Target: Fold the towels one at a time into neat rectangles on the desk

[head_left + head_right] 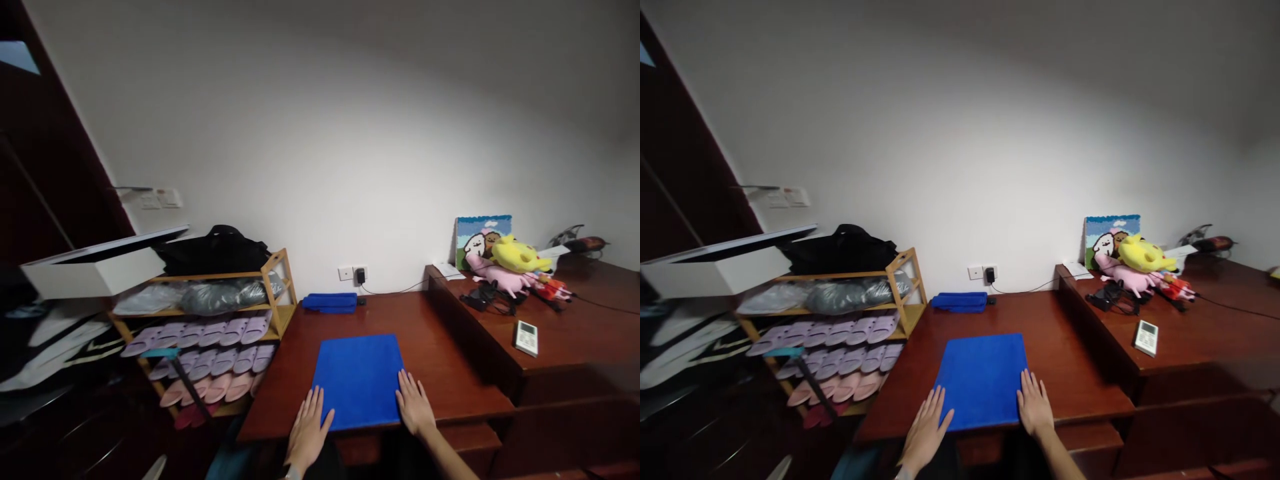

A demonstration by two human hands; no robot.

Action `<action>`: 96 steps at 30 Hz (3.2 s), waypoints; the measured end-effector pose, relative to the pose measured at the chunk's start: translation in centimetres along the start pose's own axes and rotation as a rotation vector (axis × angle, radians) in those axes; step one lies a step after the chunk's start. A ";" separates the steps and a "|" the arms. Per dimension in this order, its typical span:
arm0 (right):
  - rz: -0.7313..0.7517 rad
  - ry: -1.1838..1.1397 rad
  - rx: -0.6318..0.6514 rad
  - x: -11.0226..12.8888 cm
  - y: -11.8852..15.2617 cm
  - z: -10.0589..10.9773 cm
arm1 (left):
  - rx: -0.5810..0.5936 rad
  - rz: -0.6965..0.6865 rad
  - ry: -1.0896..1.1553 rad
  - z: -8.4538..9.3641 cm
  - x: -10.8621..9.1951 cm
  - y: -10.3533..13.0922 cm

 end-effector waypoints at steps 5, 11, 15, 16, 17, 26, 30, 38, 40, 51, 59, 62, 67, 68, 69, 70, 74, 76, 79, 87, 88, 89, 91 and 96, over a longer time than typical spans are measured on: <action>0.031 -0.024 -0.028 -0.1 -0.4 -0.8 | 0.003 0.004 0.000 -1.5 1.6 -0.5; 0.011 -0.067 -0.015 -0.1 -0.1 -0.2 | -0.113 -0.016 -0.052 0.2 -0.3 -1.2; 0.006 -0.095 -0.006 -0.1 -0.1 0.0 | -0.140 -0.221 -0.023 -0.3 -10.2 -3.4; 0.007 -0.099 -0.006 -0.1 -0.1 0.1 | -0.079 -0.307 0.000 -1.2 -13.5 -4.1; 0.008 -0.101 -0.005 -0.1 -0.1 0.2 | -0.020 -0.371 0.019 -2.2 -16.6 -4.6; 0.004 -0.138 -0.007 -0.1 0.0 0.5 | 0.141 -0.268 0.010 -4.5 -16.4 -6.8; -0.002 -0.133 -0.013 -0.3 0.0 0.2 | 0.082 0.008 -0.061 -1.2 -5.1 -6.4; -0.034 -0.079 0.044 -0.6 -0.3 -0.8 | 0.000 0.051 -0.028 -0.3 0.0 -5.6; -0.047 -0.077 0.018 -0.4 -1.2 -0.2 | -0.018 0.043 -0.019 -0.3 -0.2 -5.6; -0.019 -0.030 -0.018 0.4 -8.0 -0.3 | -0.067 0.058 -0.024 -1.3 1.2 -5.4; -0.037 -0.036 0.014 0.1 -7.9 -0.5 | 0.006 0.076 -0.048 -1.1 1.0 -5.4; -0.033 -0.065 -0.003 0.3 -8.0 -0.4 | -0.023 0.053 -0.089 -1.0 1.3 -5.9; -0.033 -0.086 -0.016 0.2 -8.1 -0.4 | -0.171 -0.007 -0.065 0.4 -5.1 -7.7; -0.035 -0.080 -0.015 0.2 -8.0 -0.4 | -0.158 -0.075 -0.030 0.0 -8.1 -8.2; -0.033 -0.070 -0.013 0.1 -8.0 -0.5 | -0.135 -0.168 0.008 -0.5 -11.6 -8.5; -0.025 -0.058 -0.011 0.1 -8.0 -0.6 | -0.104 -0.261 0.043 -1.3 -15.0 -8.8; 0.013 0.007 0.007 0.1 -8.0 -1.2 | 0.017 -0.353 0.148 -4.5 -21.6 -10.2; 0.007 0.020 0.009 0.1 -8.0 -1.2 | 0.058 -0.322 0.161 -5.4 -20.5 -10.8; -0.014 0.022 0.005 0.0 -7.9 -0.9 | 0.082 -0.241 0.115 -4.8 -14.6 -11.4; -0.043 0.088 0.029 0.3 -7.8 -0.4 | -0.005 0.083 0.036 0.0 1.5 -11.4; -0.046 0.093 0.032 0.4 -7.7 -0.4 | -0.008 0.081 0.035 0.0 1.6 -11.3; -0.048 0.097 0.036 0.4 -7.7 -0.4 | -0.011 0.080 0.032 0.0 1.6 -11.3; -0.052 0.106 0.042 0.4 -7.6 -0.6 | -0.025 0.076 0.026 0.0 1.2 -11.3; -0.058 0.065 0.073 0.0 -8.7 -0.6 | -0.051 0.067 0.022 -0.3 1.2 -11.3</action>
Point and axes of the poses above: each hand's wrist, its own y-axis away from the middle knuckle, its own z-axis out of the back of the hand, x = y × z, the point moved 10 cm from there along -y, towards the middle knuckle, and after that the axes turned 4 degrees about y, right-handed, at the moved point
